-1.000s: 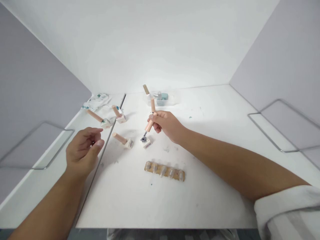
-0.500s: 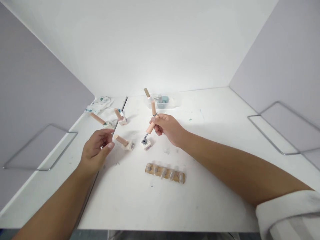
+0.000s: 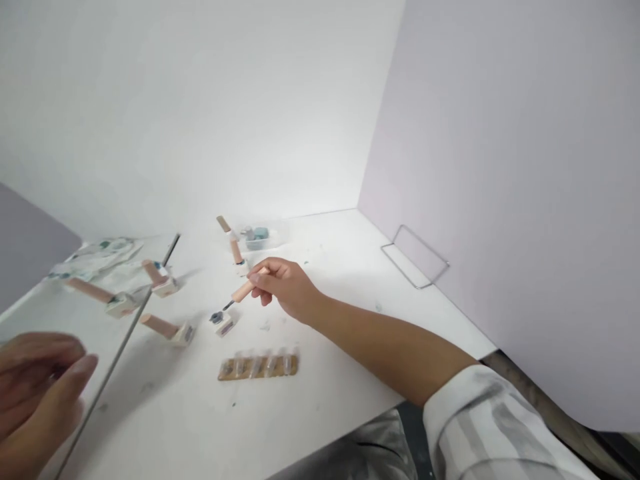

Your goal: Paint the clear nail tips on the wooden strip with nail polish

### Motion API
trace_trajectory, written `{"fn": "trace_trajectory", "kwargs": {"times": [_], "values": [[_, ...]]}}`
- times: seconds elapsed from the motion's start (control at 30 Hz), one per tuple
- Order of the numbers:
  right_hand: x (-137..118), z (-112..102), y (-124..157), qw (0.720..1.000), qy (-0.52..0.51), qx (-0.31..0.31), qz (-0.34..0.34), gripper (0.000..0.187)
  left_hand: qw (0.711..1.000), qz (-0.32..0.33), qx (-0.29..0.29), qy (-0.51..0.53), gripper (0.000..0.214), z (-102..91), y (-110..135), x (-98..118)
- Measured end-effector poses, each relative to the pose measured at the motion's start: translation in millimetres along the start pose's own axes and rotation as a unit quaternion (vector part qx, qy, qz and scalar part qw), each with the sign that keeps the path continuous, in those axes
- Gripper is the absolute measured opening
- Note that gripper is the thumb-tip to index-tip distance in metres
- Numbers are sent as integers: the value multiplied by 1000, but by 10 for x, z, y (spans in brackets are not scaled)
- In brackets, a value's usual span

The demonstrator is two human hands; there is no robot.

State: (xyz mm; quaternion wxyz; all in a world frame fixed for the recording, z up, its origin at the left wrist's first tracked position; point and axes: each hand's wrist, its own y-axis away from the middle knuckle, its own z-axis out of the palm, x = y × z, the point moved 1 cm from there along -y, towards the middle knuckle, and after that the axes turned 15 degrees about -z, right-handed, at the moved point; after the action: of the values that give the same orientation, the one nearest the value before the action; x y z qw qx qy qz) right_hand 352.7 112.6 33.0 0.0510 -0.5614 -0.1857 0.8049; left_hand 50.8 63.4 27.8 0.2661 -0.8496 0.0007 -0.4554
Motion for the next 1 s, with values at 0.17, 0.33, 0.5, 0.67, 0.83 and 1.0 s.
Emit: {"fn": "trace_trajectory", "kwargs": {"times": [0.17,0.33,0.5,0.67,0.83,1.0], "values": [[-122,-206,228,999,0,26,-32,30,971,1,-211,-109,21,35,226,168],[-112,-468,346,999,-5,38,-38,33,893,-33,-387,-229,28,226,214,35],[-50,-604,363,997,-29,57,-40,34,910,-37,-343,-230,23,262,198,59],[-22,-631,394,996,-74,43,-22,24,951,-82,-223,-198,14,196,238,101],[-9,-641,432,999,-22,27,-5,20,973,-121,-99,-172,29,73,74,138],[18,-614,421,1000,18,17,8,24,955,-138,-198,-175,30,120,-169,285]]}}
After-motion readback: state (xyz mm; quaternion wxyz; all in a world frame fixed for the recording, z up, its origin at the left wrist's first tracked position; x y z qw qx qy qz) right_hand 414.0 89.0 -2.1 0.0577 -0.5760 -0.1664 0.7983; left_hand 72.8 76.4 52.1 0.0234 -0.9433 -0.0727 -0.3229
